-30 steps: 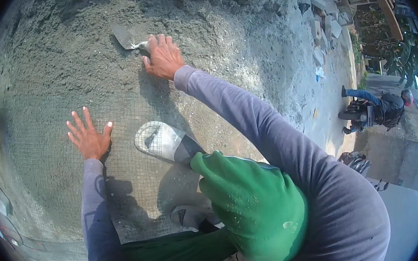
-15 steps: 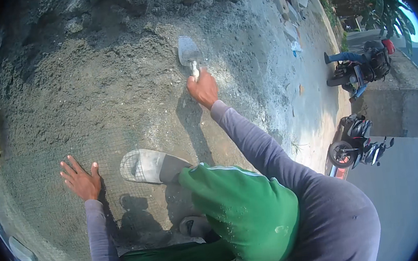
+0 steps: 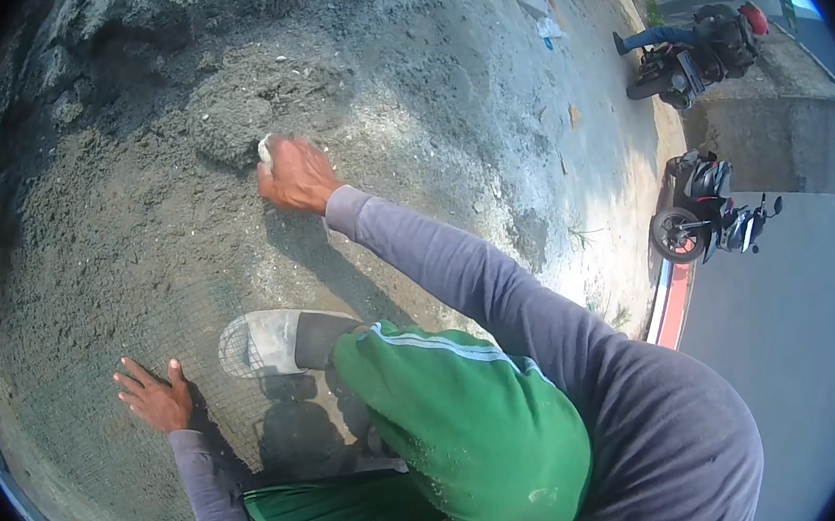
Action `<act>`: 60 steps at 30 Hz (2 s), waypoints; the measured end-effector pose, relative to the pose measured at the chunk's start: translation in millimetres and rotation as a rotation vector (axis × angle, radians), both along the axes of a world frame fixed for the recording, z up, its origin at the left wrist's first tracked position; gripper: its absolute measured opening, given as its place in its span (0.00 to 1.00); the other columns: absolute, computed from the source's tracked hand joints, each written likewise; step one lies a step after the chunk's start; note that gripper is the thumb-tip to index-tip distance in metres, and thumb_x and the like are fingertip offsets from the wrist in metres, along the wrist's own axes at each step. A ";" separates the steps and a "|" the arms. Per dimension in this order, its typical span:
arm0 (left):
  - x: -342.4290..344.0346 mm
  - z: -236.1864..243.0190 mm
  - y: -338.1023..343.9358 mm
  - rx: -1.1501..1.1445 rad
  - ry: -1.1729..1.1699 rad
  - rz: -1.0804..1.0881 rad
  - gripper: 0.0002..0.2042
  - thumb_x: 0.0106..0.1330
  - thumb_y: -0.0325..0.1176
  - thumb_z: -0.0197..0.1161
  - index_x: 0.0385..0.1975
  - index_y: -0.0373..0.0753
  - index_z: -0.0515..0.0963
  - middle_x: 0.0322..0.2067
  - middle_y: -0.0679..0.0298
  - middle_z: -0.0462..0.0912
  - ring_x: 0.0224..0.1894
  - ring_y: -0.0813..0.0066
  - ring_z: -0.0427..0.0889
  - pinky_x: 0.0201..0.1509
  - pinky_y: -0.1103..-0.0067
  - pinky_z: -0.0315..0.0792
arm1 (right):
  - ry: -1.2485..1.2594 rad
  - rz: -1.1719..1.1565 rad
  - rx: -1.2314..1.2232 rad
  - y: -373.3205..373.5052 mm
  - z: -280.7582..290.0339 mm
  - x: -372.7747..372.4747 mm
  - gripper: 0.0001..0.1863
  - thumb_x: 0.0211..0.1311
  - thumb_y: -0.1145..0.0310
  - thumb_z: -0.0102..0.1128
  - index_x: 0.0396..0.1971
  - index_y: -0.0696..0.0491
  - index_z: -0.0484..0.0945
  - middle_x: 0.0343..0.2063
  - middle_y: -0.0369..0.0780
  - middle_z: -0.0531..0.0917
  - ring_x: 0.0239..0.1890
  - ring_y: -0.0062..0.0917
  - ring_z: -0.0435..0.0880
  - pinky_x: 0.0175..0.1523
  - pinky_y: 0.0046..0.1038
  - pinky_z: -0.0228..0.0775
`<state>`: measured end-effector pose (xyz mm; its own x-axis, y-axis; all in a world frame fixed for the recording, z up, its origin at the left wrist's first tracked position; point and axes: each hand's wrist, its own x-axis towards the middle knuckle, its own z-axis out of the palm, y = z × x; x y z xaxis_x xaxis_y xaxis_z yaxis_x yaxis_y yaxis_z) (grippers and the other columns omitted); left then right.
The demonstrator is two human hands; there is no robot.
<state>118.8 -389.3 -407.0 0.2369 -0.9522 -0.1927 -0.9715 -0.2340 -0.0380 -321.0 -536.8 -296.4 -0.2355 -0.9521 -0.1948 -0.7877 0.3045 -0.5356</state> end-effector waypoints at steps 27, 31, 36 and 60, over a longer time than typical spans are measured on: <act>-22.1 38.5 -33.3 0.172 0.007 0.081 0.55 0.72 0.65 0.66 0.87 0.42 0.45 0.85 0.39 0.45 0.84 0.24 0.48 0.85 0.46 0.51 | -0.248 -0.018 -0.155 25.6 -34.0 28.7 0.20 0.67 0.62 0.66 0.48 0.62 0.77 0.36 0.59 0.85 0.40 0.57 0.86 0.46 0.50 0.76; -6.5 38.0 -15.5 0.195 0.140 0.183 0.54 0.73 0.62 0.68 0.87 0.40 0.46 0.85 0.37 0.40 0.85 0.25 0.40 0.86 0.44 0.44 | -0.610 -0.407 -0.033 -0.7 -72.3 -9.1 0.07 0.75 0.67 0.62 0.40 0.55 0.78 0.24 0.36 0.81 0.18 0.21 0.78 0.21 0.29 0.69; -19.0 47.0 -24.6 0.301 0.169 0.239 0.58 0.71 0.63 0.70 0.88 0.45 0.39 0.86 0.39 0.30 0.85 0.24 0.32 0.88 0.43 0.38 | -0.692 -0.070 0.096 -24.1 -75.8 48.5 0.09 0.78 0.61 0.62 0.41 0.50 0.77 0.27 0.31 0.75 0.26 0.17 0.74 0.31 0.28 0.66; -39.8 32.1 -20.5 0.091 0.161 0.255 0.55 0.65 0.53 0.79 0.87 0.49 0.49 0.87 0.47 0.43 0.86 0.35 0.45 0.86 0.48 0.50 | -0.139 0.475 0.286 -53.1 -47.5 -19.7 0.25 0.72 0.50 0.68 0.44 0.61 0.90 0.33 0.44 0.91 0.36 0.29 0.86 0.46 0.39 0.77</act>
